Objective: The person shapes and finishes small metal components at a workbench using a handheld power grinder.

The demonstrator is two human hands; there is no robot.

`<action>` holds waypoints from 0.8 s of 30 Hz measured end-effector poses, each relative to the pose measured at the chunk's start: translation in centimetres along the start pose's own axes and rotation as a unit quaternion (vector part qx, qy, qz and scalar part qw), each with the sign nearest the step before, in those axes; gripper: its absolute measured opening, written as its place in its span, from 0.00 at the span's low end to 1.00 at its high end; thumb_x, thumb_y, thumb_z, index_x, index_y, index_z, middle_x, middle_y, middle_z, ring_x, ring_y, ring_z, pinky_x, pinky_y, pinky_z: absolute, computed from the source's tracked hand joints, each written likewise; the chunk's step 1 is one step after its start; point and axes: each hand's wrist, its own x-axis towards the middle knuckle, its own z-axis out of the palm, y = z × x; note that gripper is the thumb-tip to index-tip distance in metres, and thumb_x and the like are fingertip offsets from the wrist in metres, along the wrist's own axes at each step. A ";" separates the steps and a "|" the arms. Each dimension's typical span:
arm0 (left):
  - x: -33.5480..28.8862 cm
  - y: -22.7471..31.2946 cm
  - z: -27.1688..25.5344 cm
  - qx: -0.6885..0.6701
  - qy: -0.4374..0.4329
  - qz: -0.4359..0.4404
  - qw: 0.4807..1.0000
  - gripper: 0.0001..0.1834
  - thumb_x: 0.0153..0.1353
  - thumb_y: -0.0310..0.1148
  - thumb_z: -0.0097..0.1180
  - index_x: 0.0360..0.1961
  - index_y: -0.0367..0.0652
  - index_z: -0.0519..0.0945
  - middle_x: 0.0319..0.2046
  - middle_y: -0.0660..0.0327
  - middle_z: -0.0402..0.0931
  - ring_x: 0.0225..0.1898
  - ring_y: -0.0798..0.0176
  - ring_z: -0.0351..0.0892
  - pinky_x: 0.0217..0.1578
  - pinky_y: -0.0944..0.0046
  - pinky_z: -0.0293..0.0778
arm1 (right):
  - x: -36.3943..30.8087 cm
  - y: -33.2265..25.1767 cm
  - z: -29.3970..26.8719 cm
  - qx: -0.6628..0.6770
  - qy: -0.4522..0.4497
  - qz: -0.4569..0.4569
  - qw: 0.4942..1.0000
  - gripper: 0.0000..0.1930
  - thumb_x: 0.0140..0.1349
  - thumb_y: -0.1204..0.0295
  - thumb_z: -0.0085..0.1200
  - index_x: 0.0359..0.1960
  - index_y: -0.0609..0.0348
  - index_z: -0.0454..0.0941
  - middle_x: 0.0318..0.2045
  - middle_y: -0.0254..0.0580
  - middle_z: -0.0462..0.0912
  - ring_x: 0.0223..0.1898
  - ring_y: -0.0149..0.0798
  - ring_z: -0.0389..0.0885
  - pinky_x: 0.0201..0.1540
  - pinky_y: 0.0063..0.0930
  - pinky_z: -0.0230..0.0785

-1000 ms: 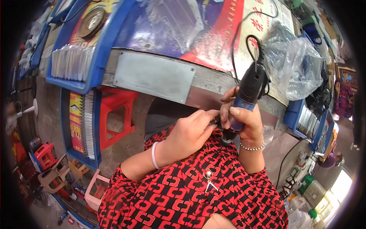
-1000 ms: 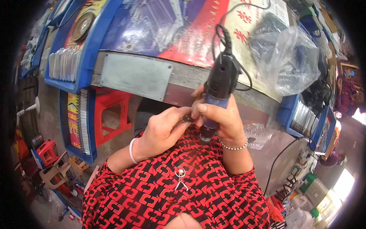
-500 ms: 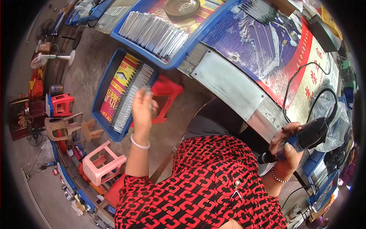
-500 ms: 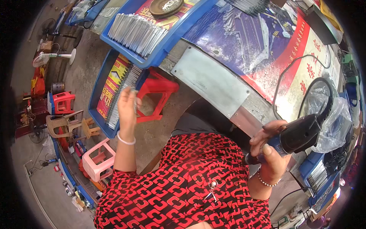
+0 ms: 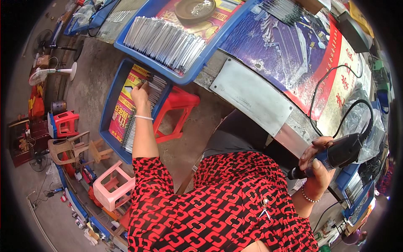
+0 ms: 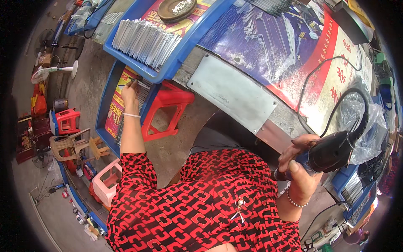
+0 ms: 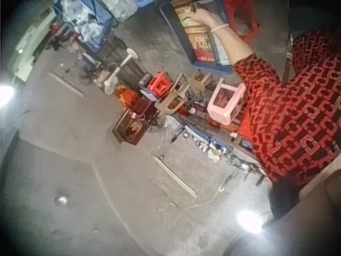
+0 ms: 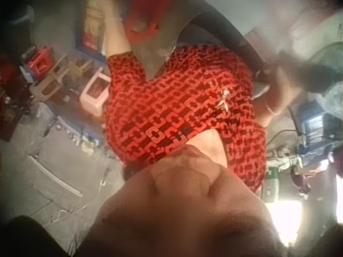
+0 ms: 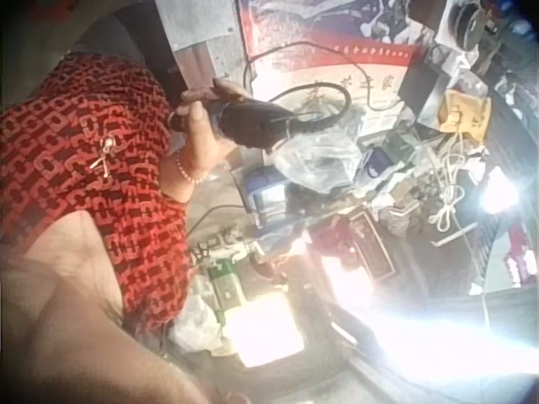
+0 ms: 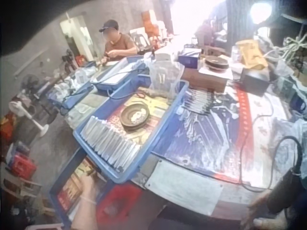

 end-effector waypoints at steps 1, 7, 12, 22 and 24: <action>0.0 -0.3 0.5 0.007 0.008 -0.005 1.000 0.07 0.53 0.26 0.58 0.31 0.32 0.78 0.20 0.65 0.73 0.17 0.71 0.68 0.18 0.72 0.63 | 0.0 0.0 -0.1 -0.001 0.003 0.000 1.000 0.26 0.45 0.68 0.62 0.42 0.69 0.65 0.18 0.42 0.74 0.18 0.33 0.74 0.28 0.24 0.68; 0.1 -1.0 1.9 0.000 0.044 -0.013 0.999 0.09 0.50 0.22 0.59 0.33 0.30 0.74 0.22 0.60 0.73 0.18 0.64 0.73 0.18 0.66 0.71 | 0.0 0.3 -0.2 -0.043 0.007 -0.013 0.999 0.28 0.45 0.64 0.63 0.41 0.69 0.63 0.19 0.41 0.72 0.16 0.30 0.71 0.20 0.19 0.65; 0.0 -0.7 1.7 0.093 0.021 0.028 0.995 0.10 0.50 0.23 0.58 0.33 0.31 0.73 0.22 0.58 0.73 0.16 0.62 0.74 0.16 0.67 0.71 | 0.1 0.4 -0.5 -0.033 0.011 -0.001 0.999 0.28 0.45 0.64 0.63 0.42 0.69 0.63 0.18 0.41 0.72 0.16 0.30 0.71 0.20 0.19 0.65; -7.4 6.3 2.2 0.142 0.046 0.161 0.976 0.12 0.60 0.32 0.53 0.40 0.34 0.74 0.25 0.60 0.75 0.19 0.72 0.72 0.19 0.75 0.69 | 0.0 -0.4 -2.8 0.028 0.028 -0.047 0.998 0.28 0.46 0.67 0.65 0.43 0.67 0.62 0.18 0.40 0.70 0.15 0.31 0.70 0.19 0.22 0.65; -12.2 9.7 3.3 0.081 0.027 0.202 0.976 0.10 0.62 0.31 0.51 0.40 0.36 0.75 0.27 0.61 0.75 0.22 0.74 0.71 0.23 0.77 0.68 | 0.2 -0.6 -2.9 0.065 0.027 -0.067 0.995 0.27 0.44 0.70 0.65 0.42 0.70 0.64 0.17 0.40 0.74 0.18 0.32 0.73 0.21 0.22 0.68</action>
